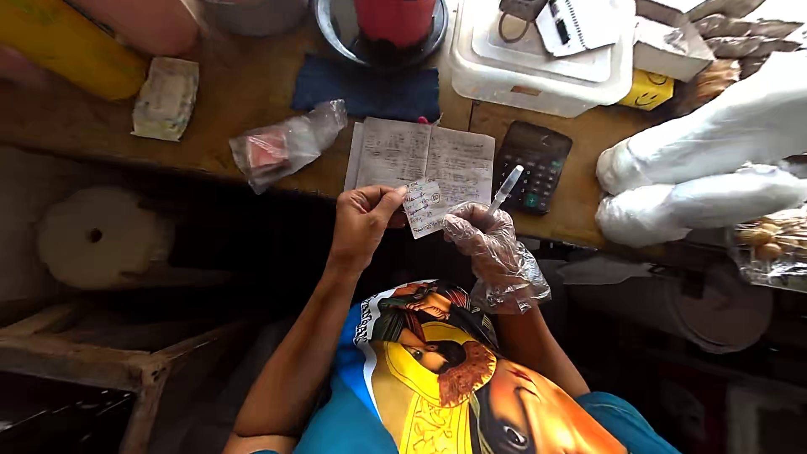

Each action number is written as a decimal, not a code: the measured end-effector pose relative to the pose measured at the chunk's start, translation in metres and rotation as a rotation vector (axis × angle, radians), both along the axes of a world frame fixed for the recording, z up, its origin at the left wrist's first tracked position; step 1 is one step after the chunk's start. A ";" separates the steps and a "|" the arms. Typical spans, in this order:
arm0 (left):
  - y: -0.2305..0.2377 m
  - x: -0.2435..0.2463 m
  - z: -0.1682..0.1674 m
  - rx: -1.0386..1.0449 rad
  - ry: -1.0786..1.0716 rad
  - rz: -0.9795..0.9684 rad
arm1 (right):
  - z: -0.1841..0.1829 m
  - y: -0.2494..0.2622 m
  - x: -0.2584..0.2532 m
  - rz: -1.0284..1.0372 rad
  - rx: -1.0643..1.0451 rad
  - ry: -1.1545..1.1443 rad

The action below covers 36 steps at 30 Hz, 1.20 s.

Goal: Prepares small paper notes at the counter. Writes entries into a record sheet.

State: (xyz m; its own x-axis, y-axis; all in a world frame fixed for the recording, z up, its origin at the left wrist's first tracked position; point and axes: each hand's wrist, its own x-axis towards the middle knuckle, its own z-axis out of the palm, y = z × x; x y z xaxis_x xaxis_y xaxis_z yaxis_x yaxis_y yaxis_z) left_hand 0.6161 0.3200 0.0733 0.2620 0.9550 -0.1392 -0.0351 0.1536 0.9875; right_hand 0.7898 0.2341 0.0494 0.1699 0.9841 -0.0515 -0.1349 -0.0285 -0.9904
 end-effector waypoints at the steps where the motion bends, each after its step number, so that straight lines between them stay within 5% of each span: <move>1: 0.000 0.000 0.000 -0.004 -0.002 0.000 | 0.000 0.001 -0.001 -0.007 0.005 0.002; 14: 0.002 0.005 -0.002 0.078 0.056 -0.072 | 0.000 -0.001 0.004 -0.051 0.020 -0.076; 30: 0.050 0.069 -0.137 -0.039 0.150 -0.221 | -0.092 0.030 0.045 -0.152 -0.489 -0.193; 36: 0.057 0.065 -0.140 -0.120 0.173 -0.226 | -0.105 0.031 0.044 -0.140 -0.498 -0.235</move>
